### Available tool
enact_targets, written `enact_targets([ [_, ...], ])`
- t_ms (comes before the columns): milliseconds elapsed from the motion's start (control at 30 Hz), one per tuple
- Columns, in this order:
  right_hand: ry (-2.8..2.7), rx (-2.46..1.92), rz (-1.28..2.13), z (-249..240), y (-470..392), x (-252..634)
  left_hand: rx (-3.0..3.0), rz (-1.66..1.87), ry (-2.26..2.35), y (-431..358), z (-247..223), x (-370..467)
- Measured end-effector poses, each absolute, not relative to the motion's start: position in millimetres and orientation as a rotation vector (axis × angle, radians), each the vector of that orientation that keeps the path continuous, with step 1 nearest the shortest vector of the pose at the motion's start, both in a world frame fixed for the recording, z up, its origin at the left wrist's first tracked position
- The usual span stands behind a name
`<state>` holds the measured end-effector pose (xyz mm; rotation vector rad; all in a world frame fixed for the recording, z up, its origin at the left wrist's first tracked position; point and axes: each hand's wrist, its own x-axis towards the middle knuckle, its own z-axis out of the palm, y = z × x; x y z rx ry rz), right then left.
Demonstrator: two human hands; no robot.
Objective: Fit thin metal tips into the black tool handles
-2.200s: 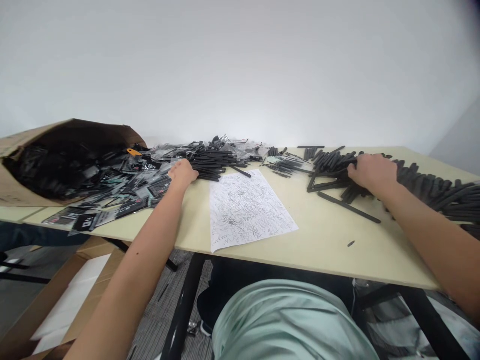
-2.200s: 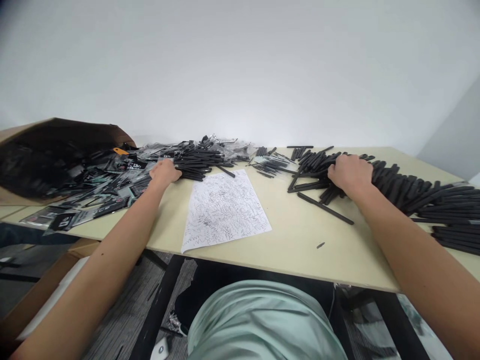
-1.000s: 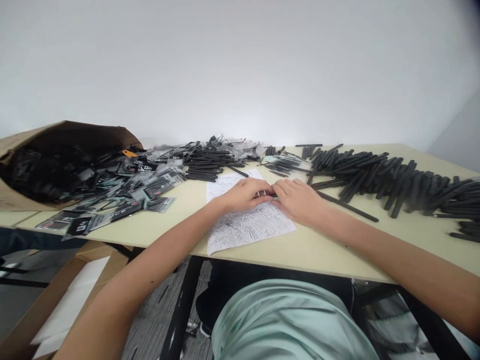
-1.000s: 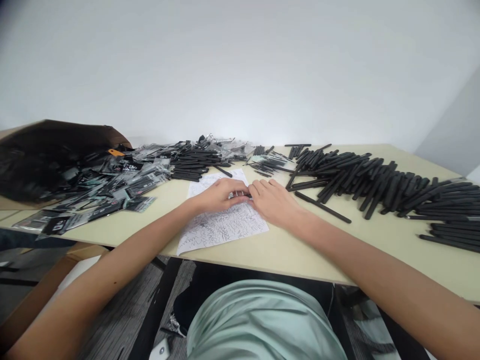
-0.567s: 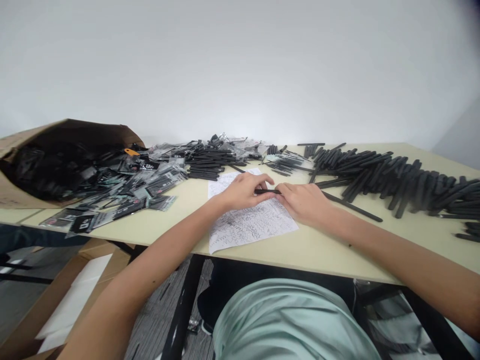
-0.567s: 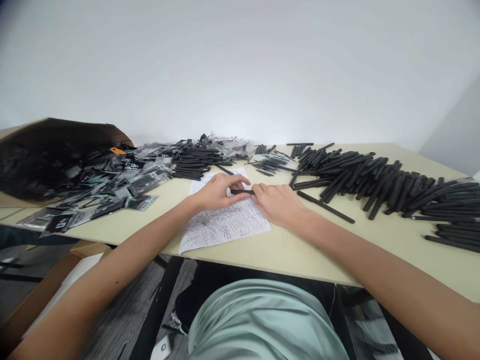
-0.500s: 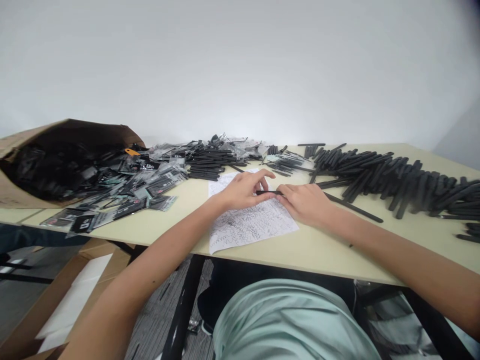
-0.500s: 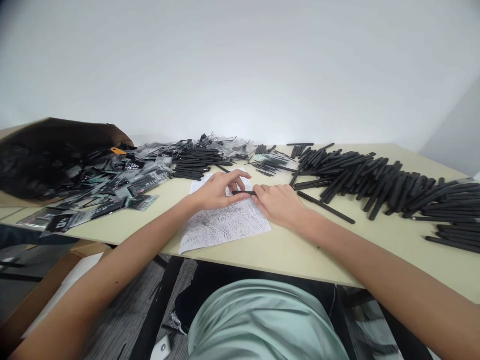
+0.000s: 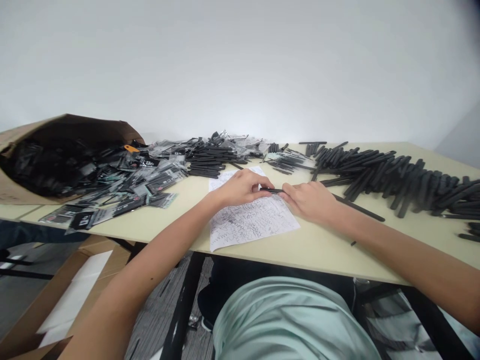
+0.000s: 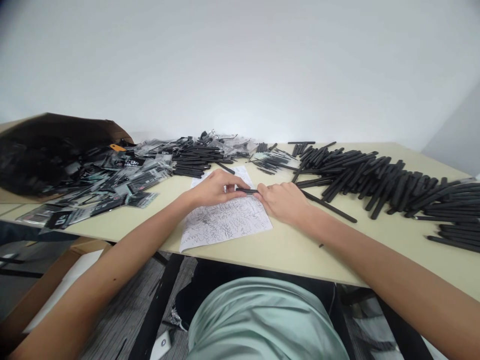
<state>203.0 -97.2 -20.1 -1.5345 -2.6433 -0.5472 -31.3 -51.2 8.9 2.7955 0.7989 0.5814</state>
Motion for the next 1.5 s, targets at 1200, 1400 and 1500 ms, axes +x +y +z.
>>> enact_targets([
  [1200, -2.631, -1.675, -0.245, -23.8, -86.8, 213.2, 2.831, 0.18, 1.07, -36.8, 9.9, -49.3],
  [1400, -2.636, -1.678, -0.226, -23.5, -88.1, 211.1, 2.843, 0.273, 1.196, -44.3, 9.4, -41.4],
  [1500, -2.633, -1.641, -0.252, -23.9, -87.9, 209.9, 2.818, 0.402, 1.142, -49.4, 9.2, -34.1],
])
